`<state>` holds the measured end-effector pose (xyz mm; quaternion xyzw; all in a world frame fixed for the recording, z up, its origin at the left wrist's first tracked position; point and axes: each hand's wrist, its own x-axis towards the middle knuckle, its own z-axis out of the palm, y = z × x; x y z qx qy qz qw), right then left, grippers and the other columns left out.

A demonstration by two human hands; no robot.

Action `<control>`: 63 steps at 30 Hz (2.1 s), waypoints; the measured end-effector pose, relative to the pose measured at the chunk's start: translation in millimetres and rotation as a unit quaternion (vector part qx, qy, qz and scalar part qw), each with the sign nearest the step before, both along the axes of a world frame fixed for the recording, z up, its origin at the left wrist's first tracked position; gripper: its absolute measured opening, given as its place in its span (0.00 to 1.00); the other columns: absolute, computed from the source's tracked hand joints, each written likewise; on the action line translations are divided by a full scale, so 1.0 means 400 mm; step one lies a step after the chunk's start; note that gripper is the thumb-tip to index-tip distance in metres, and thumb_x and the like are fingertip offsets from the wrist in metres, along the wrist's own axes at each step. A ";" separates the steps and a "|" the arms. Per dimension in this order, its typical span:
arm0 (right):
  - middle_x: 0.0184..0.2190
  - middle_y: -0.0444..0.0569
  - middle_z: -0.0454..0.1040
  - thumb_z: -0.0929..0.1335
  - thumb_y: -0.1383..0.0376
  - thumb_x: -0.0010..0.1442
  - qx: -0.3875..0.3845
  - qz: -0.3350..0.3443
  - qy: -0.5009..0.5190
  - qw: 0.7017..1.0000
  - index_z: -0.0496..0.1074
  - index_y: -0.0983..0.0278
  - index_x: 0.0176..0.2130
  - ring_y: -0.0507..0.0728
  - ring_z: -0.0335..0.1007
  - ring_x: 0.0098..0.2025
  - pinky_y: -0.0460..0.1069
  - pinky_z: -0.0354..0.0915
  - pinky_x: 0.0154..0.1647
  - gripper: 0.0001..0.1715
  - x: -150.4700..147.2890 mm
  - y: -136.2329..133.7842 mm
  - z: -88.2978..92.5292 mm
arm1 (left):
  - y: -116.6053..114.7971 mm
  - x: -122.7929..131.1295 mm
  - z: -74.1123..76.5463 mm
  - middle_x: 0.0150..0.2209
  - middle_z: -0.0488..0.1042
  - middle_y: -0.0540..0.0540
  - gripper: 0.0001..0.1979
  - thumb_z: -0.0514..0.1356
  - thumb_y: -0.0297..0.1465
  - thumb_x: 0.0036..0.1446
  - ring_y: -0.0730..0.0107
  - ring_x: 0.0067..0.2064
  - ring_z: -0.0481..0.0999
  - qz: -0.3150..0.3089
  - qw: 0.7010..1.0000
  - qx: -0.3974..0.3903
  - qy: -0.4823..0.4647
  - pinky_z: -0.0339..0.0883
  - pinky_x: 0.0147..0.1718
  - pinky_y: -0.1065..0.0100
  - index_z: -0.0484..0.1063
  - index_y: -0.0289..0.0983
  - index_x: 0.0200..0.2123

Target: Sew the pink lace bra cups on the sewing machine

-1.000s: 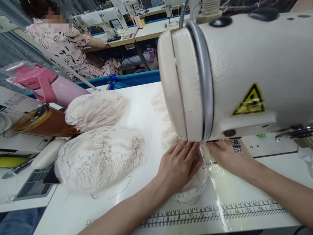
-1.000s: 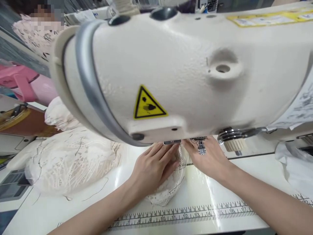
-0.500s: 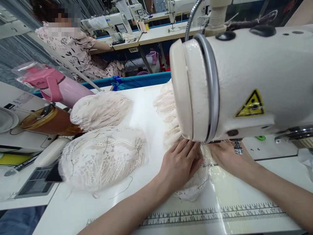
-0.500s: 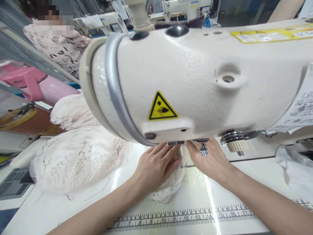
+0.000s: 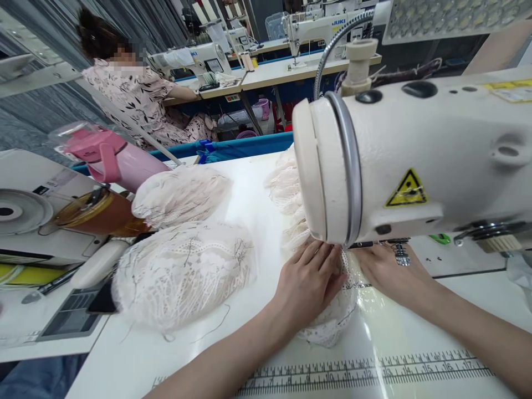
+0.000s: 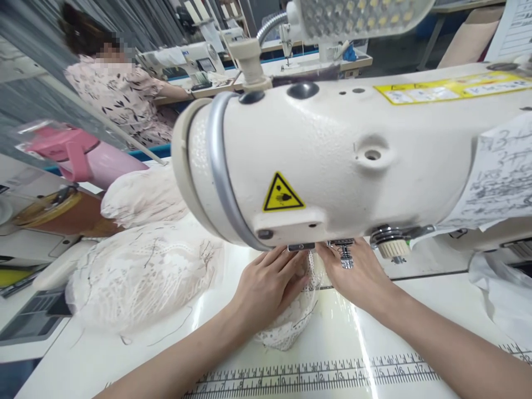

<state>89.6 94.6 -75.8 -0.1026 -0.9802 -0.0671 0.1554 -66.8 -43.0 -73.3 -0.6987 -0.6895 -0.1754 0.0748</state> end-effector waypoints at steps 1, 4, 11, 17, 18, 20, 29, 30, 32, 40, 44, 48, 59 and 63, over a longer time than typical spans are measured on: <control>0.44 0.56 0.76 0.56 0.82 0.56 0.018 0.007 -0.006 1.000 0.70 0.62 0.51 0.61 0.74 0.38 0.60 0.70 0.40 0.31 0.002 0.001 -0.004 | 0.000 0.000 -0.001 0.53 0.73 0.41 0.21 0.54 0.38 0.64 0.57 0.57 0.70 0.000 1.000 0.000 0.002 0.68 0.55 0.57 0.68 0.32 0.55; 0.46 0.55 0.76 0.56 0.84 0.53 0.063 0.029 -0.024 0.997 0.69 0.63 0.52 0.61 0.74 0.39 0.63 0.70 0.44 0.33 0.008 0.005 -0.023 | 0.000 0.000 -0.001 0.54 0.73 0.41 0.21 0.54 0.39 0.64 0.56 0.57 0.70 0.002 1.000 0.000 0.008 0.68 0.55 0.56 0.69 0.32 0.55; 0.40 0.58 0.78 0.53 0.82 0.57 0.071 0.009 0.023 0.997 0.69 0.66 0.52 0.63 0.74 0.43 0.63 0.71 0.40 0.31 0.001 0.005 -0.010 | -0.005 0.005 0.007 0.55 0.72 0.42 0.22 0.52 0.39 0.65 0.56 0.58 0.69 0.010 1.000 -0.017 0.012 0.68 0.54 0.55 0.68 0.33 0.55; 0.41 0.54 0.78 0.55 0.79 0.58 0.032 0.037 0.114 0.992 0.73 0.63 0.45 0.61 0.74 0.40 0.60 0.68 0.40 0.25 0.000 -0.005 0.005 | -0.012 0.007 0.004 0.56 0.71 0.42 0.22 0.52 0.40 0.64 0.55 0.58 0.69 0.017 1.000 -0.015 0.018 0.69 0.54 0.55 0.67 0.34 0.57; 0.44 0.52 0.77 0.56 0.78 0.58 0.020 0.049 0.124 0.991 0.73 0.63 0.43 0.60 0.74 0.40 0.58 0.67 0.41 0.23 -0.001 -0.007 0.003 | -0.012 0.008 0.005 0.56 0.71 0.42 0.22 0.53 0.40 0.64 0.55 0.58 0.69 0.017 1.000 -0.013 0.018 0.69 0.53 0.55 0.67 0.35 0.56; 0.45 0.49 0.76 0.57 0.78 0.59 -0.021 0.078 0.135 0.988 0.72 0.62 0.40 0.57 0.73 0.41 0.55 0.65 0.40 0.21 -0.002 -0.014 0.003 | -0.011 0.009 0.011 0.56 0.71 0.41 0.21 0.53 0.40 0.64 0.56 0.57 0.70 0.013 1.000 -0.001 0.018 0.70 0.53 0.56 0.67 0.35 0.55; 0.30 0.47 0.73 0.60 0.78 0.56 -0.168 0.226 0.131 0.950 0.69 0.65 0.32 0.55 0.69 0.36 0.51 0.64 0.36 0.13 0.000 -0.023 0.014 | -0.093 0.020 0.101 0.35 0.77 0.49 0.08 0.58 0.34 0.60 0.71 0.32 0.74 -0.228 0.961 0.107 0.114 0.66 0.26 0.69 0.72 0.36 0.31; 0.30 0.47 0.73 0.60 0.78 0.55 -0.173 0.226 0.125 0.950 0.69 0.65 0.31 0.55 0.69 0.36 0.51 0.64 0.37 0.13 0.001 -0.020 0.012 | -0.112 0.022 0.103 0.36 0.77 0.48 0.08 0.58 0.34 0.60 0.69 0.34 0.74 -0.246 0.955 0.097 0.131 0.66 0.27 0.68 0.72 0.36 0.31; 0.30 0.46 0.75 0.61 0.77 0.55 -0.186 0.226 0.118 0.949 0.71 0.65 0.32 0.55 0.70 0.38 0.52 0.65 0.39 0.12 0.002 -0.012 0.008 | -0.147 0.024 0.098 0.42 0.77 0.45 0.07 0.58 0.32 0.60 0.65 0.40 0.74 -0.254 0.950 0.066 0.170 0.68 0.30 0.67 0.73 0.35 0.33; 0.31 0.47 0.74 0.59 0.78 0.48 -0.241 0.204 0.089 0.945 0.71 0.65 0.37 0.55 0.70 0.38 0.53 0.65 0.42 0.19 0.006 0.007 0.012 | -0.182 0.037 0.069 0.40 0.75 0.41 0.09 0.51 0.20 0.63 0.65 0.40 0.76 -0.120 0.991 0.023 0.045 0.71 0.30 0.68 0.69 0.30 0.42; 0.30 0.47 0.72 0.61 0.75 0.47 -0.247 0.211 0.072 0.943 0.69 0.65 0.38 0.55 0.66 0.35 0.55 0.64 0.44 0.17 0.006 0.005 0.016 | -0.155 0.024 0.125 0.43 0.72 0.43 0.08 0.47 0.25 0.67 0.72 0.39 0.76 -0.007 0.991 -0.029 -0.133 0.71 0.29 0.74 0.63 0.36 0.44; 0.29 0.45 0.72 0.63 0.72 0.56 -0.239 0.206 0.080 0.946 0.69 0.64 0.35 0.54 0.67 0.34 0.55 0.63 0.47 0.07 0.001 0.004 0.012 | -0.109 -0.002 0.176 0.37 0.73 0.48 0.07 0.45 0.32 0.69 0.73 0.29 0.74 0.021 0.972 -0.107 -0.207 0.66 0.23 0.71 0.62 0.39 0.42; 0.36 0.46 0.76 0.64 0.71 0.61 -0.216 0.264 0.120 0.932 0.70 0.64 0.41 0.54 0.71 0.42 0.54 0.65 0.47 0.09 0.007 0.017 0.025 | -0.030 0.017 0.050 0.24 0.71 0.52 0.09 0.53 0.28 0.63 0.72 0.26 0.69 -0.083 0.992 -0.010 -0.096 0.58 0.30 0.66 0.67 0.36 0.30; 0.37 0.48 0.76 0.62 0.68 0.61 -0.215 0.219 0.077 0.949 0.69 0.64 0.42 0.56 0.70 0.43 0.53 0.65 0.42 0.09 0.003 0.010 0.025 | -0.028 0.016 0.043 0.21 0.68 0.52 0.15 0.51 0.29 0.66 0.74 0.23 0.63 -0.103 0.992 0.038 -0.070 0.55 0.28 0.67 0.66 0.35 0.26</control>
